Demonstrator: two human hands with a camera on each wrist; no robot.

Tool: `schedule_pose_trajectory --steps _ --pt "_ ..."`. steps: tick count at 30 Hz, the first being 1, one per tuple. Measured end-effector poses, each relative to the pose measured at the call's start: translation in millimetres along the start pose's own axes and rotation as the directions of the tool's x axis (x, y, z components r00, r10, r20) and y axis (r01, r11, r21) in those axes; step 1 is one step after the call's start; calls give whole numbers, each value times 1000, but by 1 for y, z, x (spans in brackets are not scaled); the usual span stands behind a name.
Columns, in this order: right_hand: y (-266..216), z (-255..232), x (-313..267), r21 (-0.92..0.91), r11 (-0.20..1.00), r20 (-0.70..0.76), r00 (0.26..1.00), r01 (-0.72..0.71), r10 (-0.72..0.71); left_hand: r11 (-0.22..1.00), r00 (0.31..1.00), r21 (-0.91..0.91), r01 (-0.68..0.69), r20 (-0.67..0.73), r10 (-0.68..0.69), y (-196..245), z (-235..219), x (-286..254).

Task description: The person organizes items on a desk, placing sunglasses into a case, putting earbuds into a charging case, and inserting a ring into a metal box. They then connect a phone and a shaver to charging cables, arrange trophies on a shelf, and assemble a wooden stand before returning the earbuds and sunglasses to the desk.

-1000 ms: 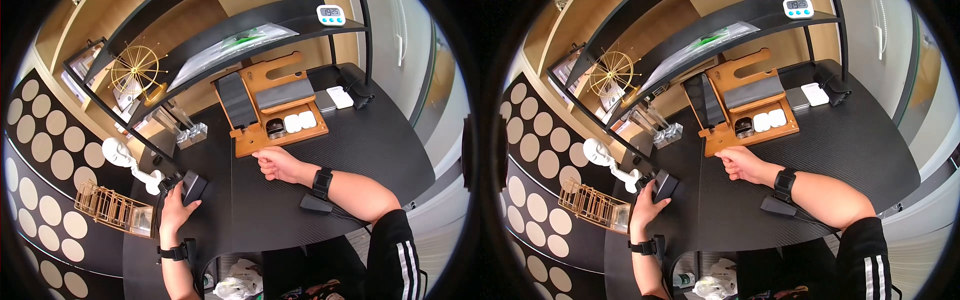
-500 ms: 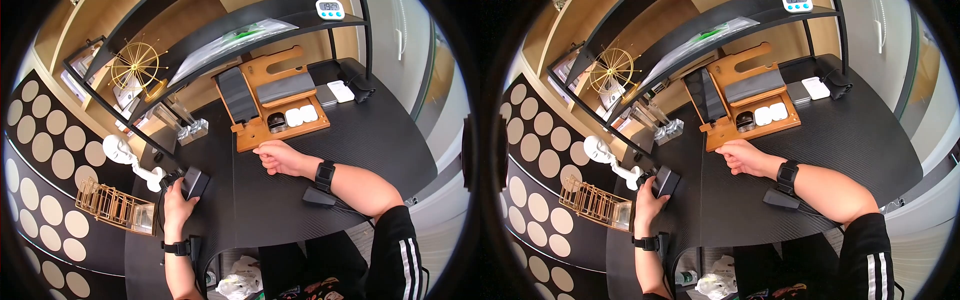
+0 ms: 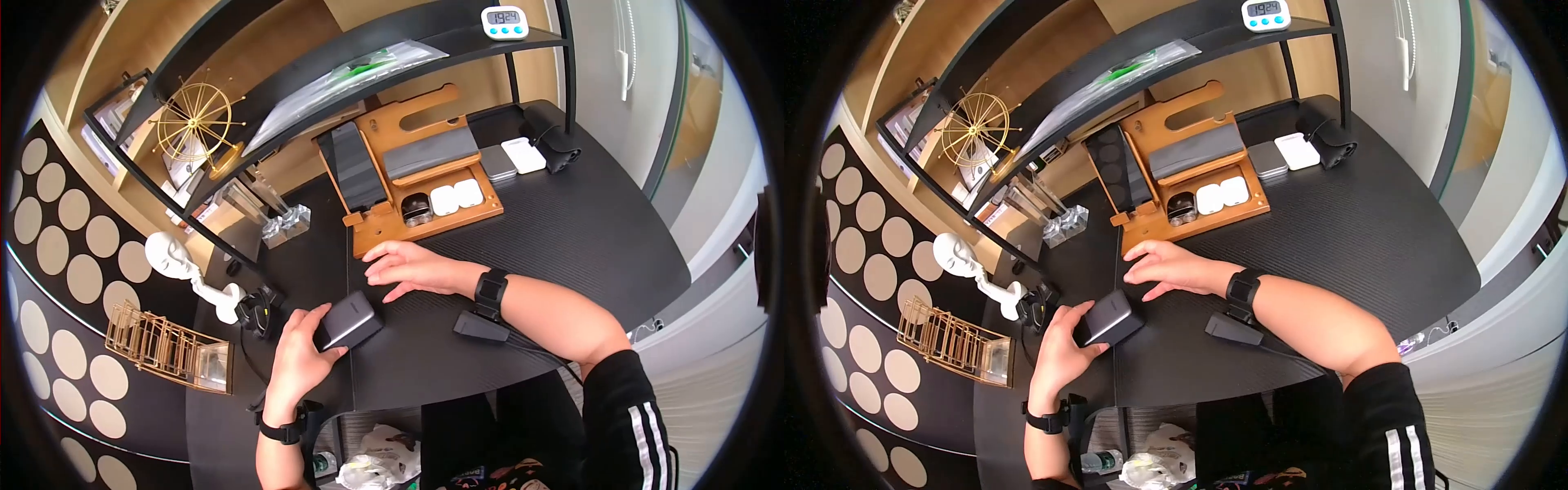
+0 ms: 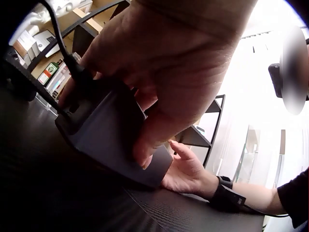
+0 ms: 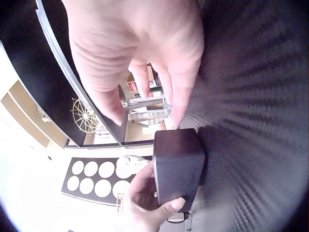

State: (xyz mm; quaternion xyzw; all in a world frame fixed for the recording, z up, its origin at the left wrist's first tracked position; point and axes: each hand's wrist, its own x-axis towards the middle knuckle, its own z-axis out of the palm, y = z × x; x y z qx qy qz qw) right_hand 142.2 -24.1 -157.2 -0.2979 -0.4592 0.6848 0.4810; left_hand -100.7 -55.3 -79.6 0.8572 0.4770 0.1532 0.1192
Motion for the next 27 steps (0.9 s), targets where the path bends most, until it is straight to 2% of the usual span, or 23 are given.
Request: schedule_pose_trajectory --steps 2,4,6,8,11,13,16,18,19,20,22,24,26,27 --pt "-2 3 -4 -139 990 138 990 33 -14 997 997 -51 -64 43 66 10 2 -2" --pt "-6 4 -3 -310 951 219 972 -14 86 996 996 -75 -55 59 60 18 3 -3" --pt "-6 12 -6 -413 911 286 951 15 114 984 987 -127 -126 82 137 20 6 -2" --pt "6 13 -3 -391 901 419 908 187 -6 979 985 -151 -137 85 151 15 10 0" --pt "4 18 -8 -425 882 428 904 204 -4 959 975 -226 -171 102 198 7 12 4" --pt "4 18 -8 -457 860 390 920 228 -37 948 952 -196 -249 133 277 4 11 5" --pt "3 18 -8 -461 853 401 915 245 -47 939 935 -184 -292 154 321 -3 6 6" --pt "2 20 -10 -506 830 385 922 235 -26 945 943 -241 -219 198 269 -19 -6 10" --pt "1 20 -10 -551 805 359 933 222 -12 919 970 -389 -61 193 146 -39 -4 12" --pt "1 20 -10 -551 805 361 932 219 -6 942 983 -334 33 182 30 -47 -14 15" --pt "2 20 -10 -563 793 356 934 232 -20 997 994 -28 77 -77 -79 -78 -19 19" --pt "1 19 -10 -575 783 356 934 239 -24 923 932 232 308 -267 -244 -94 -21 20" --pt "2 18 -9 -585 772 353 935 247 -32 857 907 313 409 -239 -346 -119 -21 20" --pt "2 18 -9 -586 770 357 933 252 -34 868 914 300 395 -227 -337 -126 -19 17"
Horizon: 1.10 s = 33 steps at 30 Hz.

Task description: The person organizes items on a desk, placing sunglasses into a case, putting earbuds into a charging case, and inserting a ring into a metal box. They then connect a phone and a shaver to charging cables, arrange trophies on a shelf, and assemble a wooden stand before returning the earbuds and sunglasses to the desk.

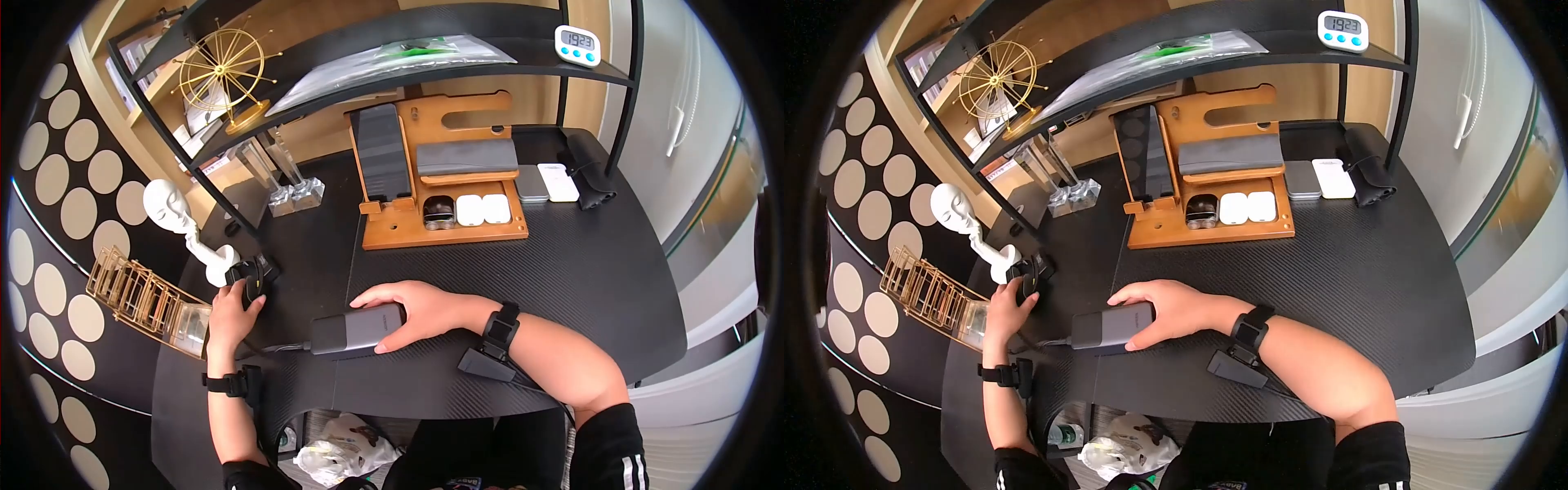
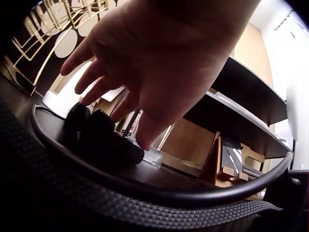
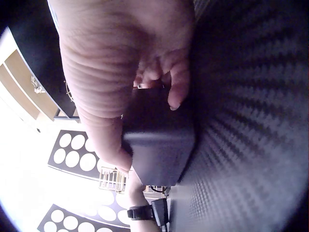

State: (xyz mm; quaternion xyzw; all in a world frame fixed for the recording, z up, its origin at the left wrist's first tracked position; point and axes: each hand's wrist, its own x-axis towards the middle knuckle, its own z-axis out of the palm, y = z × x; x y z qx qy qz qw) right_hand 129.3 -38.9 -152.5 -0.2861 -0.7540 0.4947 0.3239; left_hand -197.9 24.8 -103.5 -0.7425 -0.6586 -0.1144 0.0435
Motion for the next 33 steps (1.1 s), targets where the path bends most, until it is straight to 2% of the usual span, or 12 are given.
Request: schedule_pose_trajectory --steps 5,7,14,20,22,23,25,26,28,29,31,33 --pt "-2 0 -1 -3 1000 2 1000 9 -9 999 998 -15 -38 50 39 -10 12 3" --pt "-2 -1 -1 -8 1000 1 1000 6 -6 990 998 126 -59 10 58 0 14 -1" --pt "-3 0 -1 -1 1000 0 1000 6 -6 978 998 202 -42 52 32 14 7 -5" --pt "-4 0 -1 -15 1000 1 1000 6 -6 989 998 145 -8 64 -1 24 3 -7" --pt "-3 0 -1 -14 1000 0 1000 9 -9 984 982 36 -176 -60 178 22 9 -7" --pt "-3 0 -1 -13 1000 1 1000 7 -7 984 982 35 -176 -59 178 28 5 -7" --pt "-2 1 0 5 1000 -6 1000 19 -19 973 992 -223 -57 96 81 44 -6 -6" --pt "-2 0 0 5 1000 -6 1000 17 -17 973 992 -224 -57 97 81 44 -4 -5" --pt "-1 0 -1 0 1000 -4 1000 23 -23 932 987 -327 -154 -96 129 39 -1 -3" --pt "-1 0 -1 1 1000 -4 1000 22 -22 932 987 -327 -153 -95 128 35 0 -2" --pt "-2 0 0 -13 1000 -5 1000 27 -27 954 960 -202 -220 -218 175 27 2 1" --pt "-1 0 0 -15 1000 -2 1000 25 -25 963 963 -148 -224 -187 195 19 9 0"
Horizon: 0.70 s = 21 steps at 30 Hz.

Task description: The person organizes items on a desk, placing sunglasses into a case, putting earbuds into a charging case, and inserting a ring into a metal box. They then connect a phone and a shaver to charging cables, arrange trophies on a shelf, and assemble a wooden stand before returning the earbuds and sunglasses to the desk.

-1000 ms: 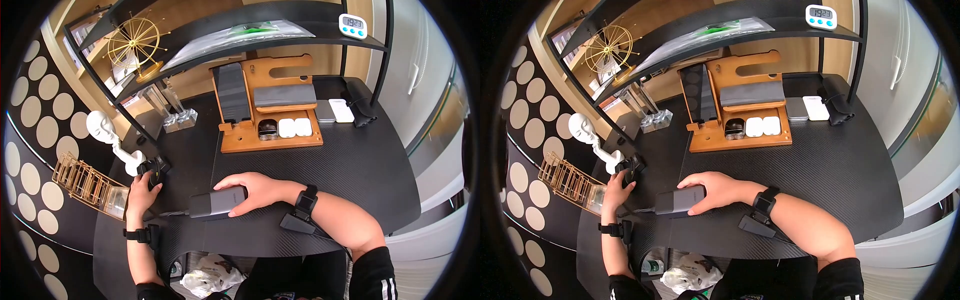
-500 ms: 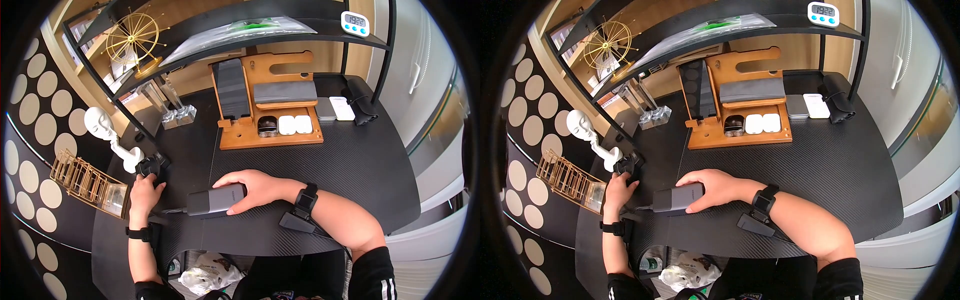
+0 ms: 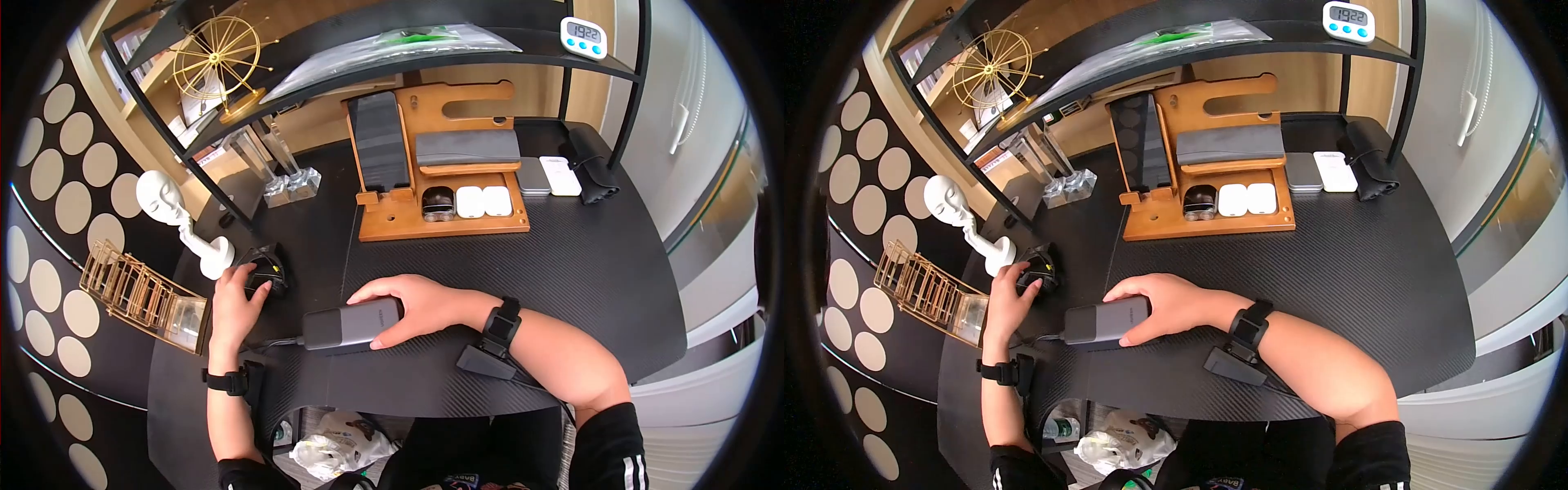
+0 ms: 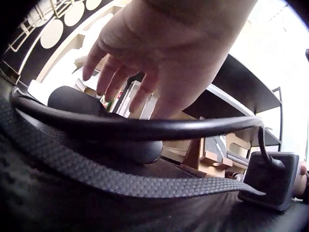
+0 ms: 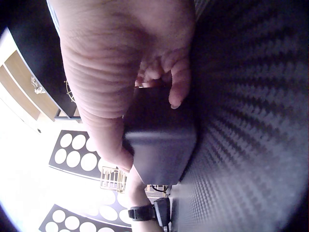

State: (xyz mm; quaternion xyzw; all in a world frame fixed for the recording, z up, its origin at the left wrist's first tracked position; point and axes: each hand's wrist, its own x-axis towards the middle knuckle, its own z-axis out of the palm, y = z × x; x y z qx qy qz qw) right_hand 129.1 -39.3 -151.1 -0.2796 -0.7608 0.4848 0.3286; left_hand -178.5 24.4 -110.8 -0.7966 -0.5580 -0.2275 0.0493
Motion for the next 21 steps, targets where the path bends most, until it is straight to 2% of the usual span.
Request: schedule_pose_trajectory --steps 2,4,5,9,21 --pt "0 0 0 -4 1000 2 1000 -5 5 999 999 51 -15 35 13 -1 1 -2" --pt "-1 0 0 -14 1000 4 1000 -8 8 1000 981 2 -11 195 10 7 -1 -4" --pt "-1 0 0 -15 1000 4 1000 -8 8 998 974 57 11 225 -23 14 -4 -5" --pt "1 1 0 2 1000 0 1000 -7 7 992 968 126 17 246 -48 16 -3 -6" --pt "-1 1 -1 4 1000 0 1000 -27 27 966 981 248 -80 190 32 22 6 -13"
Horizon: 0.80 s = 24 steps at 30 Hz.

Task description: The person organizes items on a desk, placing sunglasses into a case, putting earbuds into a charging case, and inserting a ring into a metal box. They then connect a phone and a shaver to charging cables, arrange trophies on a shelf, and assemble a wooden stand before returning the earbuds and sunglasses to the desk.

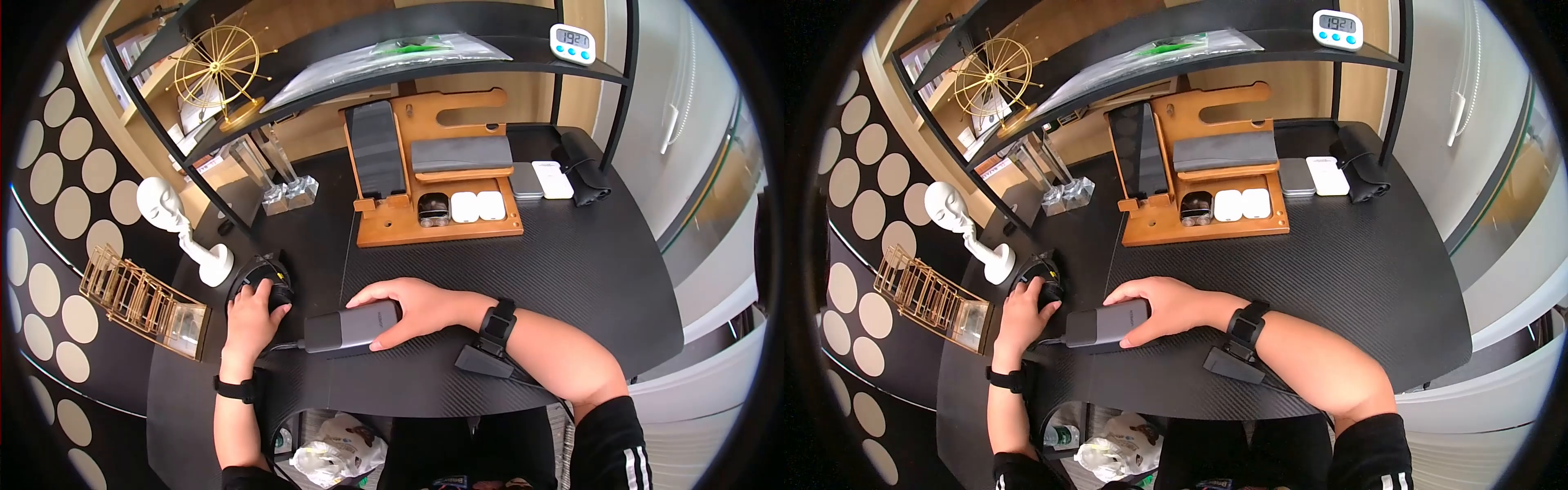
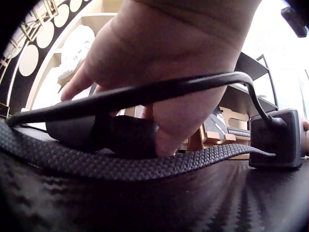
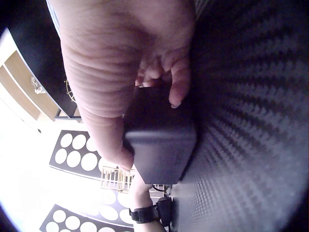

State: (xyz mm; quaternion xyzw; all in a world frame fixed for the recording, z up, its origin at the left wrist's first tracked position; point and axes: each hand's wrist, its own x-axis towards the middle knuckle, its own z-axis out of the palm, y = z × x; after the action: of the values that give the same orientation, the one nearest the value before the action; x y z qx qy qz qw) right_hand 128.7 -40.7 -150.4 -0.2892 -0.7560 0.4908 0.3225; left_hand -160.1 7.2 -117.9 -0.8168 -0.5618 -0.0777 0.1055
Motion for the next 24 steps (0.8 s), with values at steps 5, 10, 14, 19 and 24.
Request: schedule_pose_trajectory --steps 5,10,14,19,24 --pt "1 0 1 -17 1000 7 1000 -1 1 1000 1000 7 6 -8 -6 0 4 -1" --pt "-4 -1 1 -2 1000 24 1000 -18 18 999 998 13 -40 -47 41 -4 5 -1" --pt "-6 0 2 -11 999 44 998 -42 42 998 998 -27 -49 -43 48 -7 3 0" --pt "-5 0 4 26 999 63 998 -30 29 996 998 -69 -49 -34 47 -11 2 1" --pt "-5 1 4 25 998 56 997 -52 50 987 998 -156 -47 -37 42 -13 0 1"
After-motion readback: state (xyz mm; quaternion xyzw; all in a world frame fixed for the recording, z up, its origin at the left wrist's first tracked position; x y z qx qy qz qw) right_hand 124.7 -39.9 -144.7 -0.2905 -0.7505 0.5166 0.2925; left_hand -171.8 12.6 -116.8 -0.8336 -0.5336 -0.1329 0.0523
